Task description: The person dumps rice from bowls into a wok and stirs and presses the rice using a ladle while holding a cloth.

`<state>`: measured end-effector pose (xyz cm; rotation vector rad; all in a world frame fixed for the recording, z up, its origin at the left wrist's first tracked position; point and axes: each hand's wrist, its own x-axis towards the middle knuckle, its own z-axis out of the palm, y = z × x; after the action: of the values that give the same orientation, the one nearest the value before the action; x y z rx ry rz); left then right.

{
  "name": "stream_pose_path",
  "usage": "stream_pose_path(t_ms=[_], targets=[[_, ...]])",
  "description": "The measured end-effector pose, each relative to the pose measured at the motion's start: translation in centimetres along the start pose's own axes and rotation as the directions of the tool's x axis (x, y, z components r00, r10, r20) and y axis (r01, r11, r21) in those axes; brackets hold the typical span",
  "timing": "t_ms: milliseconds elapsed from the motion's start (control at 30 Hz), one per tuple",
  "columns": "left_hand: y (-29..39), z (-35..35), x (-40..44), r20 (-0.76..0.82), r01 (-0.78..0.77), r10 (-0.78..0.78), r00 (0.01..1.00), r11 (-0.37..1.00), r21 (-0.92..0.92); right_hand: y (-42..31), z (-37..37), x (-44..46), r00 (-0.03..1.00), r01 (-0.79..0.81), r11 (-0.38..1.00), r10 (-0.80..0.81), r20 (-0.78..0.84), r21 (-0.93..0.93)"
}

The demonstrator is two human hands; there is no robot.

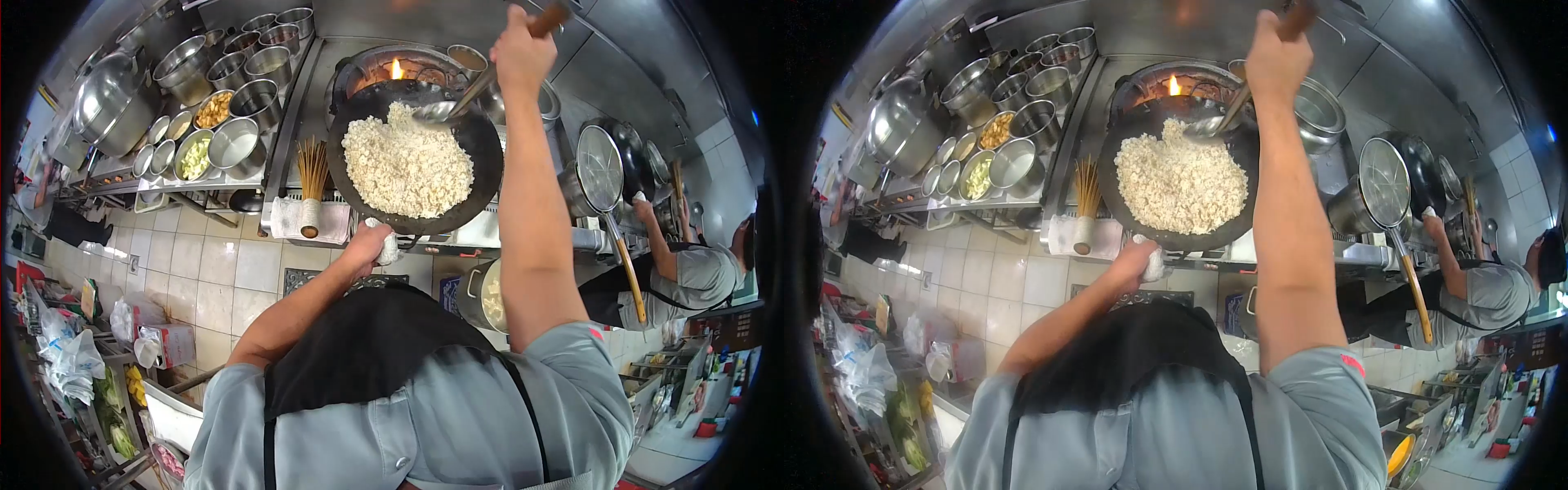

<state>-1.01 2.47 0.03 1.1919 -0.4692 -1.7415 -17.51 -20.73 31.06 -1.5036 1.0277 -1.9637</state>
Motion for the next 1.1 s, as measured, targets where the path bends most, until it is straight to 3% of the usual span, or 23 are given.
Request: stream_pose_path(t_ms=[33,100,167,233,333,400,433,567,667,700,733,800,933,967,1000,1100], targets=[[0.2,0.3,-0.5,-0.015,0.003,-0.003,1.000,1.000,-0.002,3.1,-1.0,-0.3,0.999,0.026,0.998,-0.028,-0.032,-0.063],[-1.3,-0.4,0.4,-0.021,0.009,-0.009,1.000,1.000,-0.004,5.0,-1.5,-1.9,0.986,-0.165,0.974,0.163,0.021,0.155],[-0.5,-0.1,0.6,-0.077,0.039,-0.042,0.996,0.999,-0.031,2.3,-0.4,-0.5,0.985,-0.170,0.971,0.164,0.051,0.169],[-0.1,0.2,0.3,-0.029,0.017,-0.018,0.999,1.000,-0.024,-0.5,0.2,-0.2,0.981,-0.192,0.959,0.180,0.078,0.206],[0.3,0.2,-0.1,-0.012,0.019,-0.019,1.000,1.000,-0.009,0.0,1.4,-2.8,0.999,-0.032,0.964,0.028,0.016,0.264],[-0.3,0.2,-0.9,-0.011,0.006,-0.006,1.000,1.000,-0.008,4.4,2.7,-4.5,0.981,-0.187,0.970,0.176,0.080,0.157],[-0.2,0.5,-0.7,-0.006,-0.033,0.033,0.999,0.999,-0.015,3.3,2.8,-3.8,0.961,-0.256,0.948,0.229,0.155,0.189],[-1.7,-0.4,1.7,-0.073,-0.102,0.099,0.992,0.994,-0.036,-4.4,3.7,-5.2,0.935,-0.241,0.914,0.129,0.329,0.326],[-0.6,0.7,-0.5,-0.033,-0.138,0.136,0.990,0.988,-0.064,-2.0,4.6,-8.4,0.963,0.032,0.970,-0.094,0.251,0.240],[-0.5,0.7,-0.7,-0.040,-0.150,0.148,0.988,0.987,-0.058,-0.2,5.5,-10.1,0.939,-0.211,0.929,0.106,0.326,0.305],[-0.3,0.7,-0.7,-0.044,-0.169,0.167,0.985,0.984,-0.050,-0.3,6.1,-9.9,0.945,-0.107,0.972,0.033,0.326,0.210],[-0.2,0.9,-0.8,-0.046,-0.192,0.191,0.981,0.981,-0.026,-0.8,6.6,-8.0,0.921,-0.152,0.986,0.117,0.372,0.065],[0.2,0.9,-1.0,0.005,-0.185,0.185,0.983,0.982,0.048,-6.2,6.7,-9.6,0.917,-0.004,0.984,-0.067,0.394,0.176],[0.0,0.9,-0.8,-0.088,-0.139,0.145,0.986,0.988,0.071,-7.3,6.1,-11.3,0.911,-0.003,0.976,-0.087,0.402,0.217],[0.2,0.7,-0.7,-0.076,-0.123,0.129,0.989,0.989,0.081,-7.8,6.0,-12.4,0.908,0.003,0.965,-0.112,0.403,0.261],[0.9,1.0,-0.9,-0.032,-0.116,0.119,0.992,0.989,0.095,-0.8,7.6,-12.7,0.913,-0.052,0.998,0.036,0.407,0.028]])
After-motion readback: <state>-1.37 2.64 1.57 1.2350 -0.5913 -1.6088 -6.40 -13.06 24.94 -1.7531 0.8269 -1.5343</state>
